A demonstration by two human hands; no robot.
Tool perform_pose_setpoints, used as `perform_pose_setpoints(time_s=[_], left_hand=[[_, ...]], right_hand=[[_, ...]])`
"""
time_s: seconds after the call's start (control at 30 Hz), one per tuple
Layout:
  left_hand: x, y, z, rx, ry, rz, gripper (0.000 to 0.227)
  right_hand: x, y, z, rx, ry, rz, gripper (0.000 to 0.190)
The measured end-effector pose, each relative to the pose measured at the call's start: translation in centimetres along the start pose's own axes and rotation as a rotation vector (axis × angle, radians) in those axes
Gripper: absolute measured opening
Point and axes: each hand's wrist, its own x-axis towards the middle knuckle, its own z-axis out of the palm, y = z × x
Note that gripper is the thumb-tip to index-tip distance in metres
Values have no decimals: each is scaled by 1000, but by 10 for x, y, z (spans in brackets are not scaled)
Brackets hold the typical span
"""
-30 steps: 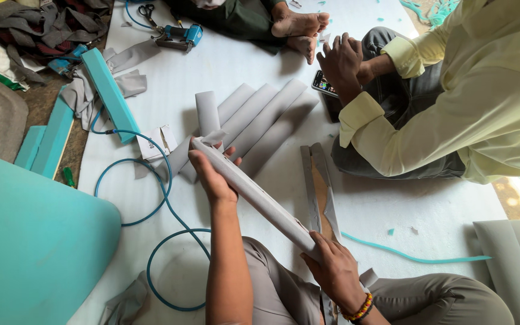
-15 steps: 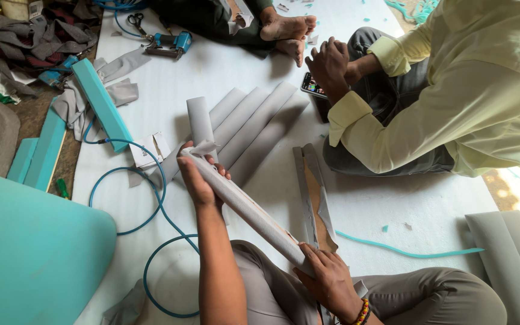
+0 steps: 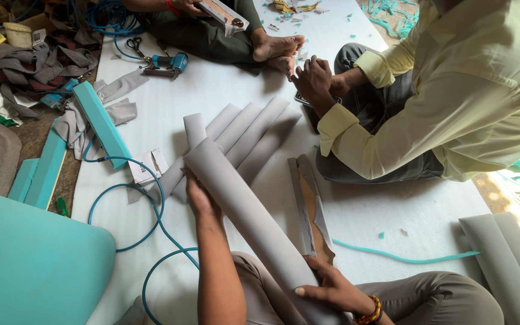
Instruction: The person sits on the floor and assembles a long furniture component by wrapping a fabric strip around a foam-covered frame. They use a pneumatic staple gun to secure the fabric and a screwdriver to adjust the staples. The person works on one piece at a time, handling the materials and tools with both hands.
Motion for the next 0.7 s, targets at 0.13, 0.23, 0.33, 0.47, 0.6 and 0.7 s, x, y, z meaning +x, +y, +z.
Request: perform_pose_setpoints(time_s=[0.13,0.23,0.33,0.47,0.6,0.7], left_hand=[[-11,-7,23,17,-115,-15,75],[-28,-10,36,-220,-292,-181,81],[-35,-9,45,-110,-284,-190,81],[-37,-9,46,-11,-293,-143,79],[-36,-18,42,26,-315,-155,80],[-30,-26,39,-82,-385,-193,79]], right_hand=[[7,37,-5,678,-68,161,78],[9,72,1,1039,-210,110,73],[15,102,12,1012,-263,111,74],[26,129,32,544,110,525,93],[30,146,47,392,227,605,107],[32,154,50,171,274,633,113]])
